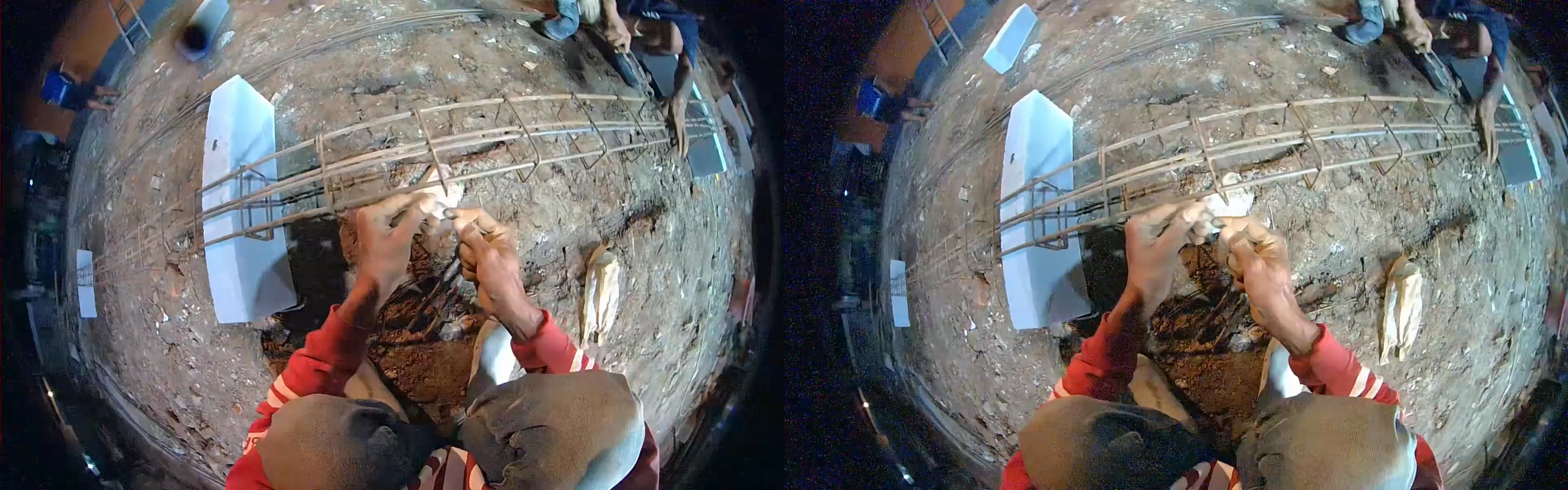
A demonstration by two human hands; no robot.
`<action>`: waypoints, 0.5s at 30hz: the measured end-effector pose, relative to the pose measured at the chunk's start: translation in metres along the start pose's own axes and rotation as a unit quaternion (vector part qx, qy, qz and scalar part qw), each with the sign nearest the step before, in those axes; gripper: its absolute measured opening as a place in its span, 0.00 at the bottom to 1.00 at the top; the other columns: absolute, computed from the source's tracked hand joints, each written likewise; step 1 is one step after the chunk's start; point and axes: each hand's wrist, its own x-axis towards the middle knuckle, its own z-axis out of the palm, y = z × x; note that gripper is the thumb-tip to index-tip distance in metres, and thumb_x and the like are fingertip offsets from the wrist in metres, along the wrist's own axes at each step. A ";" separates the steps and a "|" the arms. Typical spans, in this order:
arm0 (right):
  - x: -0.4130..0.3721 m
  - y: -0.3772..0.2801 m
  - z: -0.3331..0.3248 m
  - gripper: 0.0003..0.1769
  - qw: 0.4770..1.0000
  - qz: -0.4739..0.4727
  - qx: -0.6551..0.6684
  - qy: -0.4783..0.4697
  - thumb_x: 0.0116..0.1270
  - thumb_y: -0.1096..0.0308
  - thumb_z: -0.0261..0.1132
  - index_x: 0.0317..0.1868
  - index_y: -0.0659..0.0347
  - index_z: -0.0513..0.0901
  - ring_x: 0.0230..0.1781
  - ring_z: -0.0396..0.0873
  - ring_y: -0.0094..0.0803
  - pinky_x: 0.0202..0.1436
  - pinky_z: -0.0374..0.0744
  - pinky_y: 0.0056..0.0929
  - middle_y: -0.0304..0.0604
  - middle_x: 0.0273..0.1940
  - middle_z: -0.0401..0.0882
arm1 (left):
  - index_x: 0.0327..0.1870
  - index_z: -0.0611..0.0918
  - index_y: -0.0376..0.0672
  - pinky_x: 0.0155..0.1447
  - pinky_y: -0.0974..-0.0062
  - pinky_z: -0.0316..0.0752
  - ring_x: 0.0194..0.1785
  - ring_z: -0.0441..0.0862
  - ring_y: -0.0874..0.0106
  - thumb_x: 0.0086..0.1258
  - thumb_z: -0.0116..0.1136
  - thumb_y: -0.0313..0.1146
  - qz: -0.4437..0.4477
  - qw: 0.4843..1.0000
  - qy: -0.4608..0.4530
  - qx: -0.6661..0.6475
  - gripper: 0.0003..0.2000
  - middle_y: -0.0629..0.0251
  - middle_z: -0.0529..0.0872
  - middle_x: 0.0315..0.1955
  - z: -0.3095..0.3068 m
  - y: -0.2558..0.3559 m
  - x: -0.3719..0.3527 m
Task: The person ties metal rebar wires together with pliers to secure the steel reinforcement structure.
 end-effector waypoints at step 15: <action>0.023 0.035 -0.058 0.13 0.997 0.021 -0.053 0.042 0.70 0.67 0.64 0.51 0.64 0.86 0.44 0.79 0.25 0.49 0.77 0.26 0.36 0.44 0.86 | 0.44 0.86 0.39 0.51 0.58 0.77 0.45 0.84 0.52 0.64 0.66 0.54 0.068 0.874 0.060 0.478 0.24 0.49 0.87 0.38 0.005 0.011 0.038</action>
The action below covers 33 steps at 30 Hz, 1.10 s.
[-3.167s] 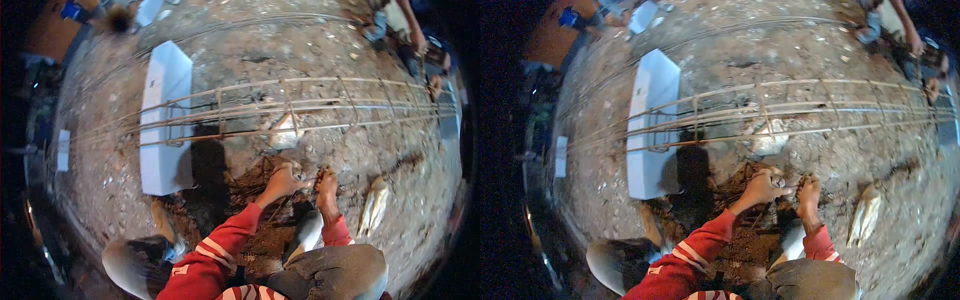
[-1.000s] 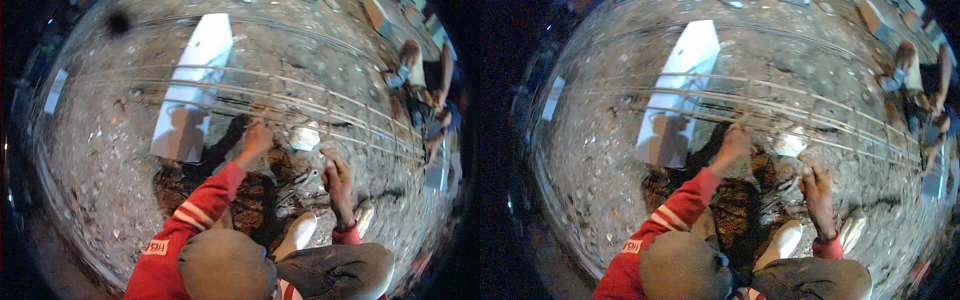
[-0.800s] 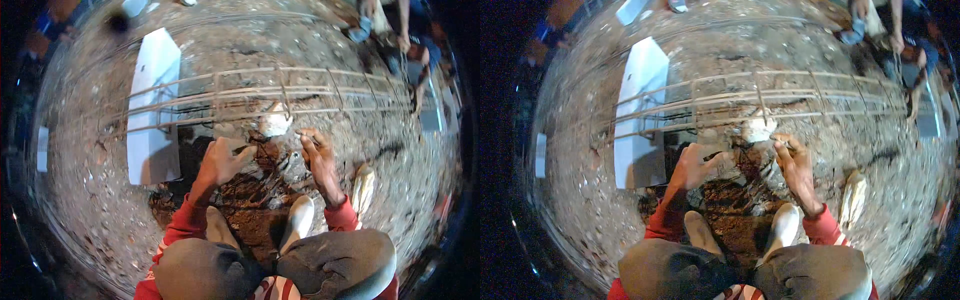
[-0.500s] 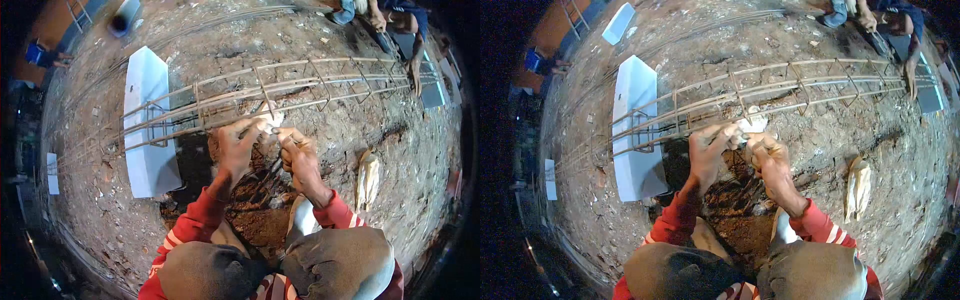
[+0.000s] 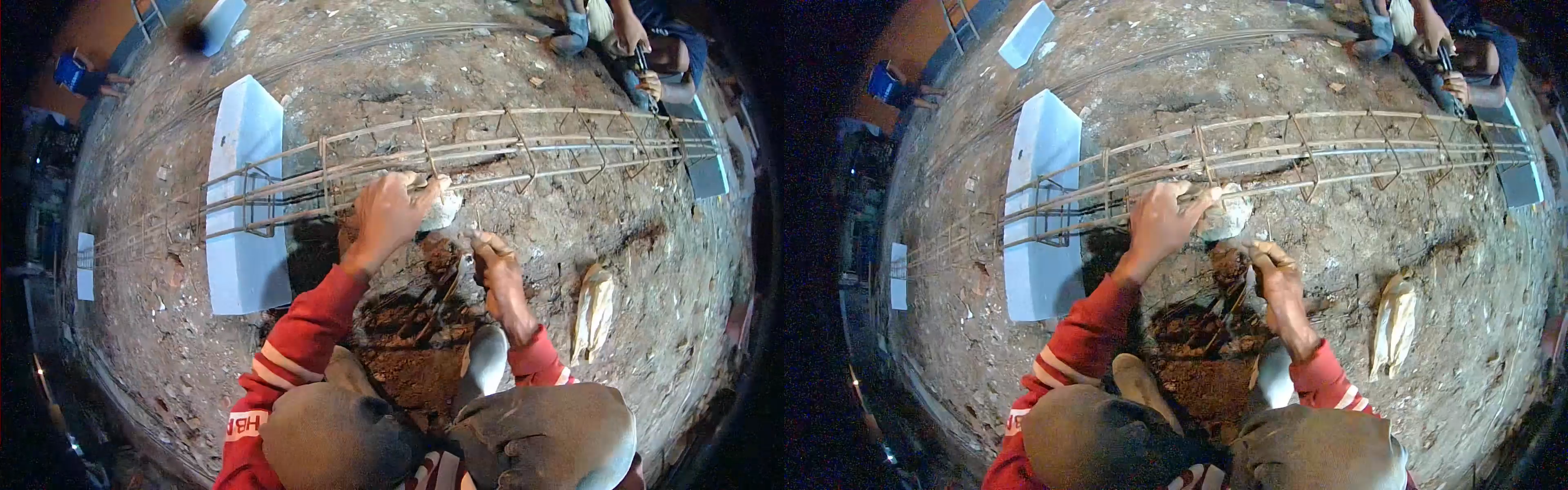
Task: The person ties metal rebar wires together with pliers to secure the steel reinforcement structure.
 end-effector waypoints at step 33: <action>0.035 0.022 0.030 0.20 0.980 0.056 0.128 -0.145 0.78 0.66 0.49 0.65 0.56 0.76 0.31 0.72 0.18 0.34 0.75 0.18 0.30 0.32 0.75 | 0.35 0.81 0.34 0.47 0.52 0.78 0.41 0.85 0.47 0.48 0.80 0.48 -0.092 0.990 -0.006 -0.110 0.27 0.44 0.86 0.35 0.003 -0.016 0.018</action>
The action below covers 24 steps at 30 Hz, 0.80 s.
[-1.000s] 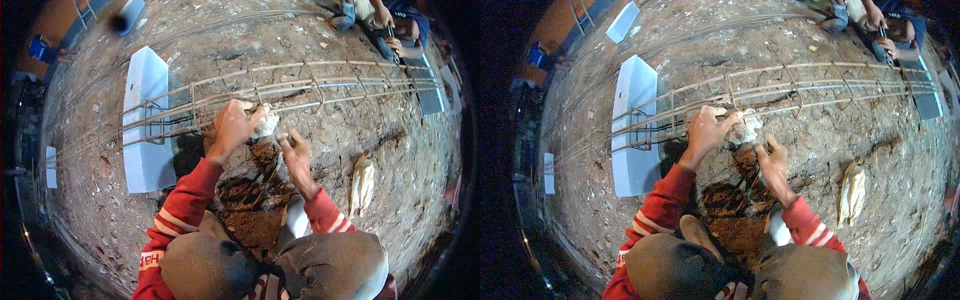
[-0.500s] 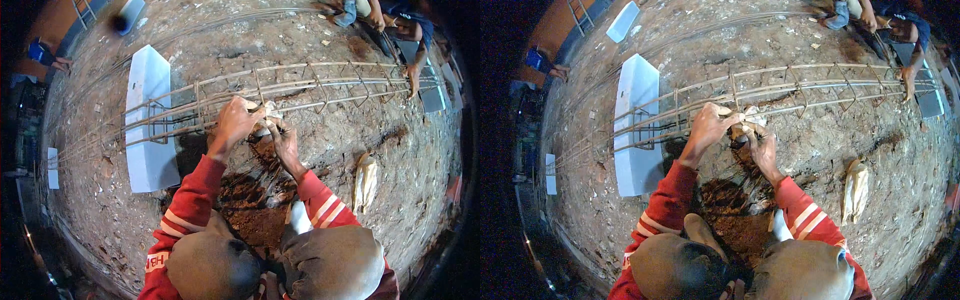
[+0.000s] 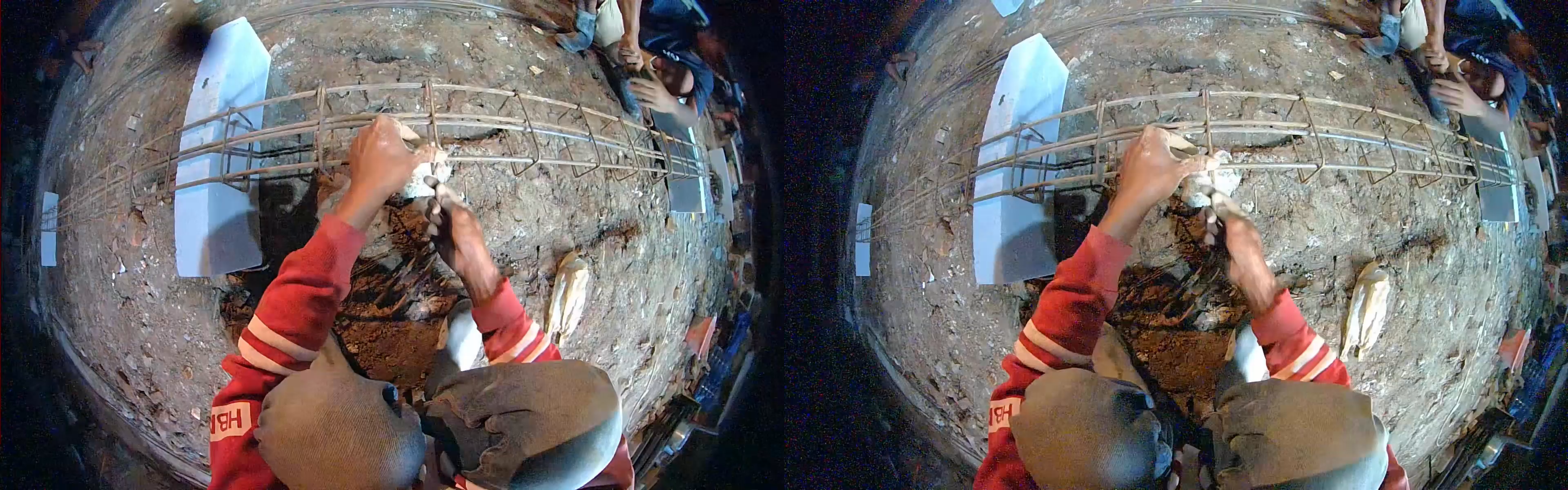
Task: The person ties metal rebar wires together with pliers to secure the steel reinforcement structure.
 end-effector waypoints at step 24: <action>0.006 -0.006 0.034 0.13 0.993 -0.029 -0.036 0.112 0.74 0.59 0.62 0.46 0.61 0.77 0.20 0.69 0.20 0.21 0.70 0.22 0.31 0.26 0.74 | 0.39 0.90 0.44 0.45 0.64 0.80 0.38 0.88 0.59 0.50 0.76 0.40 -0.007 0.991 -0.074 -0.109 0.16 0.56 0.90 0.34 0.002 0.005 -0.006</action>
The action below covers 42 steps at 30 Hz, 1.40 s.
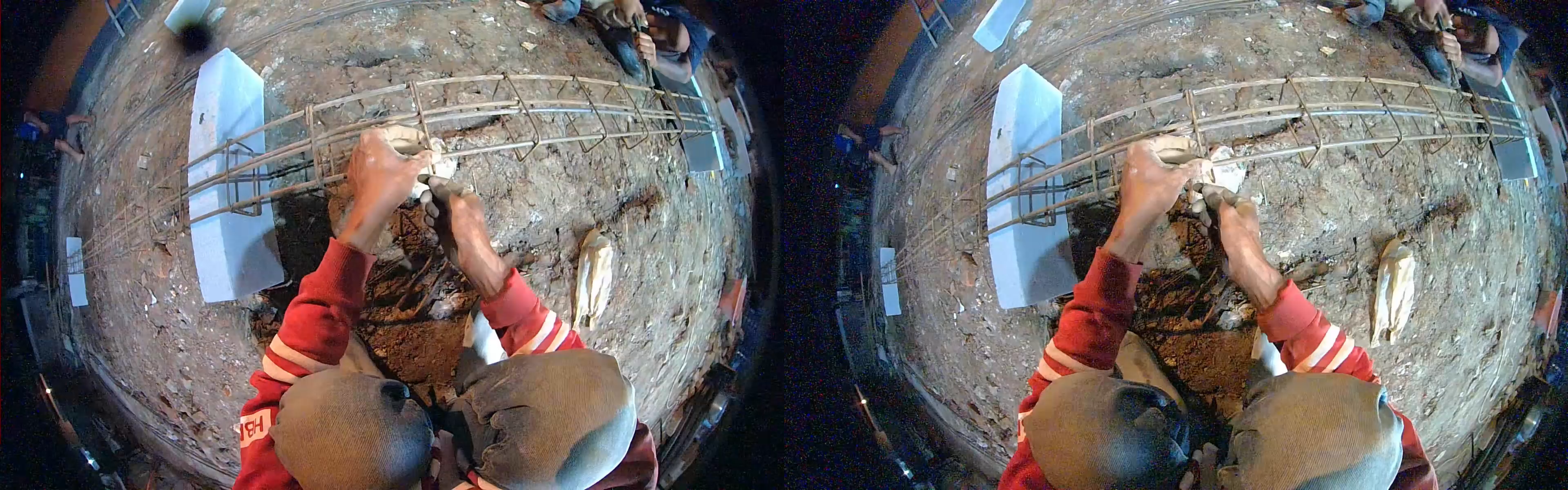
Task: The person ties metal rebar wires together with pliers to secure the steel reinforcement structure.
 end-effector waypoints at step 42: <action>-0.010 -0.097 0.010 0.08 0.580 -0.466 -0.668 -0.002 0.66 0.69 0.64 0.36 0.65 0.84 0.29 0.82 0.54 0.38 0.81 0.47 0.57 0.28 0.83 | 0.28 0.83 0.46 0.43 0.61 0.73 0.34 0.84 0.56 0.48 0.70 0.32 0.207 0.959 0.195 0.008 0.08 0.60 0.85 0.27 0.026 -0.002 -0.023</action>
